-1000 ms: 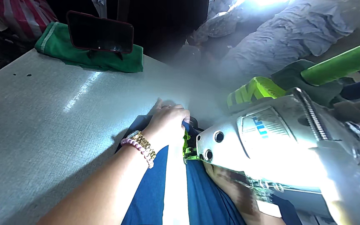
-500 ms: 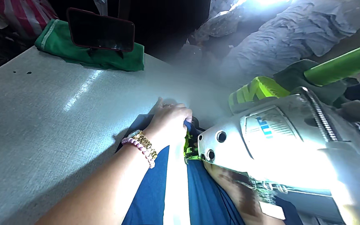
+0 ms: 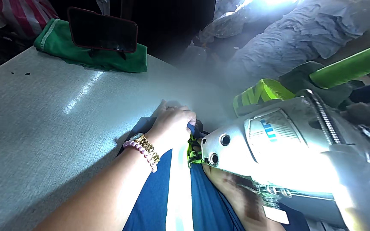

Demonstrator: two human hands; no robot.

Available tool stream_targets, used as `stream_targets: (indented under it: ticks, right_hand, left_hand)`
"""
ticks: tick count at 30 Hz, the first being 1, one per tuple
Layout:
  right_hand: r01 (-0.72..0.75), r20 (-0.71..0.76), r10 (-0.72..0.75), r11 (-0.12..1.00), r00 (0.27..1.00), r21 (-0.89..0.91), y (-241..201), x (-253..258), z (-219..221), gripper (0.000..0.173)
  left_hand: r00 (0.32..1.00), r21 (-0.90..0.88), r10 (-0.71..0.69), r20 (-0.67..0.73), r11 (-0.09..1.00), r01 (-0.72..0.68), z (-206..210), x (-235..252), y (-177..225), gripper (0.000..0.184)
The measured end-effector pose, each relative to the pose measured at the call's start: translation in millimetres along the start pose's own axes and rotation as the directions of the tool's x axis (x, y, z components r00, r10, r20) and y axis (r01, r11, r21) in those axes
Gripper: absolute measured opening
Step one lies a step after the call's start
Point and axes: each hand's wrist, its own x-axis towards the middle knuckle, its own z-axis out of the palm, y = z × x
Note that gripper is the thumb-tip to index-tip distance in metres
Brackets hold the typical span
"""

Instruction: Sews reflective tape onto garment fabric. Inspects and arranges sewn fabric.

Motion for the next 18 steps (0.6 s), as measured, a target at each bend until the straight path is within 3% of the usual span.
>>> stream_targets:
  ticks: [3, 5, 8, 12, 18]
  right_hand:
    - [-0.178, 0.192, 0.164, 0.982, 0.968, 0.058, 15.8, -25.8, -0.7, 0.025]
    - [-0.149, 0.185, 0.137, 0.987, 0.973, 0.056, 35.6, -49.4, 18.1, 0.021]
    - [-0.119, 0.197, 0.108, 0.992, 0.974, 0.042, 46.5, -58.4, 33.5, 0.026]
    - [-0.107, 0.156, 0.102, 0.994, 0.983, 0.027, 46.3, -62.1, 34.3, 0.026]
    - [-0.070, 0.236, 0.068, 0.998, 0.969, 0.000, 39.4, -55.1, 27.5, 0.033]
  left_hand:
    - [1.000, -0.008, 0.004, -0.007, 1.000, -0.004, 1.3, -0.2, 0.1, 0.015]
    - [1.000, -0.020, -0.011, 0.010, 1.000, 0.011, 1.8, 1.4, 0.4, 0.016]
    - [0.996, 0.000, 0.053, -0.073, 0.999, -0.053, 6.5, -3.6, -2.9, 0.017]
    - [0.992, 0.009, 0.076, -0.099, 0.997, -0.076, 8.9, -6.3, -4.1, 0.017]
    - [0.994, 0.010, 0.054, -0.098, 0.999, -0.053, 7.3, -4.2, -2.8, 0.010]
